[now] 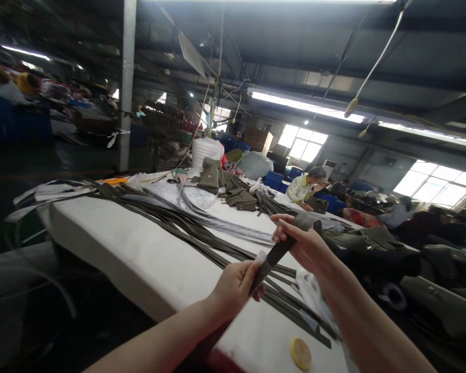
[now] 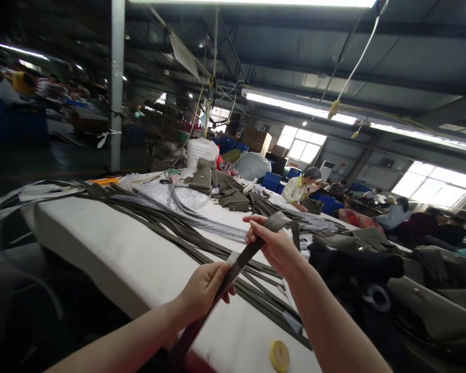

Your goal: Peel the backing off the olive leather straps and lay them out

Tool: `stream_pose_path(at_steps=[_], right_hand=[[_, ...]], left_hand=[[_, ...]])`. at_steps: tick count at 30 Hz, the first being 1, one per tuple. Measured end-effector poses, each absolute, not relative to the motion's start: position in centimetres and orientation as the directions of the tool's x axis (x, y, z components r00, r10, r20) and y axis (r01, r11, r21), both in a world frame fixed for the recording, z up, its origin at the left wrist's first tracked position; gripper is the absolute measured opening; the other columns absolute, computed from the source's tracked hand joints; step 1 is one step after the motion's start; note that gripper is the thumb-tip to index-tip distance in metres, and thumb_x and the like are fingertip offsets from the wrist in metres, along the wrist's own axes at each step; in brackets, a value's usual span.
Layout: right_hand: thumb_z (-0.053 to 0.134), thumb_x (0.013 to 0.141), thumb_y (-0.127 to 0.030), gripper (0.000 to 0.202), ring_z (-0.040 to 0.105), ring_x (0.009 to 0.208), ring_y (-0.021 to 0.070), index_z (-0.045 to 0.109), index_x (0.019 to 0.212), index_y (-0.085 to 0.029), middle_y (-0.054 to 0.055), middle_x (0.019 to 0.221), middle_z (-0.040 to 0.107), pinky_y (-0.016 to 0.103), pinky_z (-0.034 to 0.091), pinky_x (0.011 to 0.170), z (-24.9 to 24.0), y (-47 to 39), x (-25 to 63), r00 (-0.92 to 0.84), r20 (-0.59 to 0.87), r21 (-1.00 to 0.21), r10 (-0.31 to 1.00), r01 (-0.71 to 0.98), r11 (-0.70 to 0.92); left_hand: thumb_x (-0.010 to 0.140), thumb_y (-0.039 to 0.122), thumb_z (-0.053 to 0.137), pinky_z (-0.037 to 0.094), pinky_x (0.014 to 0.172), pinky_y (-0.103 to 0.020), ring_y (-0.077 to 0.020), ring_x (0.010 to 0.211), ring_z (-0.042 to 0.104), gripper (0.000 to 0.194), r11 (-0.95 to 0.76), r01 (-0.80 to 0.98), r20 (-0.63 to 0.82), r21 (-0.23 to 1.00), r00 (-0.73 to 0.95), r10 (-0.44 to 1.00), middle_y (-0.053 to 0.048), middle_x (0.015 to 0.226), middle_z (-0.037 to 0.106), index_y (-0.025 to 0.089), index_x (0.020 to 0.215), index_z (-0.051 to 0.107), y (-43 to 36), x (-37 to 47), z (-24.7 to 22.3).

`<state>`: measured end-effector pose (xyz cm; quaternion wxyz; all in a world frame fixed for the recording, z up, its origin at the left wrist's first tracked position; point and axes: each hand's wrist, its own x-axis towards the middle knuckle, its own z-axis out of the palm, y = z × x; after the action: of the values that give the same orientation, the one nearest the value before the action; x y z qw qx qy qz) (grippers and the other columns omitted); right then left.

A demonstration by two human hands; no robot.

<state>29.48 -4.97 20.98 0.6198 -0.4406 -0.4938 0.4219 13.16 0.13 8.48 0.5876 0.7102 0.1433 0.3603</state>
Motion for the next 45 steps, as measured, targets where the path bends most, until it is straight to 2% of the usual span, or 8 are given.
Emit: stream_pose_path(at_steps=[3, 6, 14, 21, 26, 33, 40, 45], right_hand=[[0.069, 0.083, -0.051, 0.038, 0.063, 0.077, 0.0165, 0.075, 0.098, -0.017, 0.006, 0.085, 0.070, 0.029, 0.049, 0.072, 20.8, -4.9, 27.9, 0.112, 0.213, -0.972, 0.971, 0.124, 0.199], [0.060, 0.085, -0.060, 0.048, 0.061, 0.059, 0.0148, 0.074, 0.102, -0.018, 0.006, 0.085, 0.071, 0.030, 0.048, 0.057, 20.4, -5.1, 26.4, 0.046, 0.130, -0.964, 0.990, 0.240, 0.115], [0.078, 0.073, -0.052, 0.034, 0.050, 0.053, 0.0108, 0.074, 0.079, -0.019, -0.007, 0.047, 0.038, 0.027, 0.045, 0.063, 24.7, -4.6, 29.7, 0.273, 0.350, -0.929, 0.896, -0.020, 0.369], [0.058, 0.083, -0.067, 0.055, 0.067, 0.084, 0.0212, 0.077, 0.094, -0.016, 0.010, 0.085, 0.074, 0.033, 0.050, 0.079, 25.0, -5.1, 29.0, 0.086, 0.326, -0.909, 0.941, 0.304, 0.287], [0.046, 0.088, -0.070, 0.068, 0.062, 0.048, 0.0185, 0.072, 0.111, -0.012, 0.005, 0.056, 0.068, 0.028, 0.046, 0.048, 25.0, -5.5, 27.3, -0.096, 0.116, -0.897, 0.989, 0.417, 0.146], [0.057, 0.083, -0.068, 0.056, 0.066, 0.104, 0.0277, 0.078, 0.086, -0.017, 0.010, 0.098, 0.076, 0.040, 0.047, 0.098, 28.7, -5.0, 28.9, 0.123, 0.405, -0.883, 0.906, 0.310, 0.352], [0.045, 0.088, -0.070, 0.066, 0.061, 0.047, 0.0190, 0.073, 0.106, -0.013, 0.003, 0.053, 0.064, 0.030, 0.046, 0.047, 27.5, -4.9, 27.9, -0.083, 0.157, -0.897, 0.984, 0.405, 0.177], [0.079, 0.071, -0.053, 0.051, 0.069, 0.067, 0.0195, 0.067, 0.104, -0.016, 0.005, 0.074, 0.074, 0.031, 0.052, 0.063, 30.5, -4.7, 28.6, 0.257, 0.525, -0.839, 0.811, 0.318, 0.442]], left_hand=[[0.096, 0.058, 0.036, 0.046, 0.050, -0.021, -0.0121, 0.048, 0.060, 0.057, -0.304, -0.287, 0.418, 0.908, 0.653, 0.632, -0.004, 0.060, 0.066, 0.015, 0.070, 0.062, 0.7, 13.6, 11.1], [0.095, 0.059, 0.036, 0.044, 0.047, -0.021, -0.0115, 0.044, 0.058, 0.060, -0.347, -0.319, 0.471, 0.882, 0.626, 0.622, -0.003, 0.055, 0.062, 0.015, 0.065, 0.061, 0.9, 14.0, 13.2], [0.096, 0.057, 0.035, 0.030, 0.037, -0.020, -0.0084, 0.034, 0.042, 0.053, -0.396, -0.230, 0.451, 0.889, 0.594, 0.666, 0.005, 0.043, 0.045, 0.020, 0.060, 0.046, -0.4, 14.6, 10.8], [0.097, 0.059, 0.032, 0.041, 0.044, -0.020, -0.0100, 0.040, 0.055, 0.058, -0.426, -0.294, 0.516, 0.855, 0.558, 0.650, 0.000, 0.051, 0.060, 0.017, 0.064, 0.058, 0.2, 15.3, 13.7], [0.097, 0.060, 0.029, 0.040, 0.042, -0.019, -0.0094, 0.039, 0.054, 0.064, -0.481, -0.356, 0.598, 0.801, 0.503, 0.624, 0.000, 0.046, 0.056, 0.016, 0.062, 0.060, 0.3, 15.6, 16.6], [0.096, 0.061, 0.030, 0.040, 0.042, -0.019, -0.0100, 0.040, 0.056, 0.062, -0.484, -0.323, 0.579, 0.813, 0.535, 0.615, 0.000, 0.051, 0.061, 0.016, 0.067, 0.062, 0.3, 16.3, 16.4], [0.096, 0.060, 0.031, 0.040, 0.042, -0.019, -0.0100, 0.039, 0.055, 0.064, -0.508, -0.392, 0.641, 0.767, 0.477, 0.601, -0.001, 0.047, 0.059, 0.016, 0.061, 0.061, 1.1, 16.2, 19.3], [0.095, 0.062, 0.035, 0.036, 0.037, -0.018, -0.0087, 0.036, 0.053, 0.058, -0.456, -0.405, 0.609, 0.793, 0.513, 0.604, 0.000, 0.052, 0.060, 0.016, 0.066, 0.057, 1.4, 16.7, 18.5]])
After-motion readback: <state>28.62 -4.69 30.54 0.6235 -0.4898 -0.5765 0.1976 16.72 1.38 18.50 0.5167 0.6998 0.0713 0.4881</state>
